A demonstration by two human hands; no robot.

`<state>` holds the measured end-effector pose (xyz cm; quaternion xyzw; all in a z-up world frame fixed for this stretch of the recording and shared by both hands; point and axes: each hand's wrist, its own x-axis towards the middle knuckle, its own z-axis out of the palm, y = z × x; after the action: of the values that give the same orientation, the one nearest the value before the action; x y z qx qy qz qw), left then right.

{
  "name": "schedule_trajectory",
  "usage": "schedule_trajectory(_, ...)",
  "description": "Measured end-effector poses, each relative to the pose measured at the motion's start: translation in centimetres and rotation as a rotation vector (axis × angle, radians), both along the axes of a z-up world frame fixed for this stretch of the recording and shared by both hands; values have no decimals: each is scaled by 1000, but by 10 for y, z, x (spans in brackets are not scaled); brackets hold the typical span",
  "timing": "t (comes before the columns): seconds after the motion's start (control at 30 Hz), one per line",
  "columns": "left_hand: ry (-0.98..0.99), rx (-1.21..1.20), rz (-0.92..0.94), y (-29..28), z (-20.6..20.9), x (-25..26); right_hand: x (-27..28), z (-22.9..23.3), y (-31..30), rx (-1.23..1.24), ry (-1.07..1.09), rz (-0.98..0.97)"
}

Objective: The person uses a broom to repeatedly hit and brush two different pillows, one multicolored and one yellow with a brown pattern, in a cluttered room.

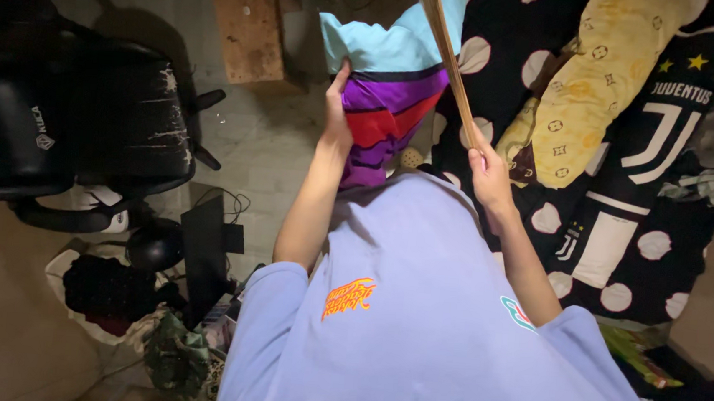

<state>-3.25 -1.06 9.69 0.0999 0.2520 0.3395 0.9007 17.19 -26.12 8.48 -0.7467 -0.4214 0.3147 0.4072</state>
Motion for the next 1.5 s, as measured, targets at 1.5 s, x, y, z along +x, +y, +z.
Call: schedule_trajectory(1.5, 12, -28, -42, -3, 1, 34, -16, 49, 3, 83, -207, -46)
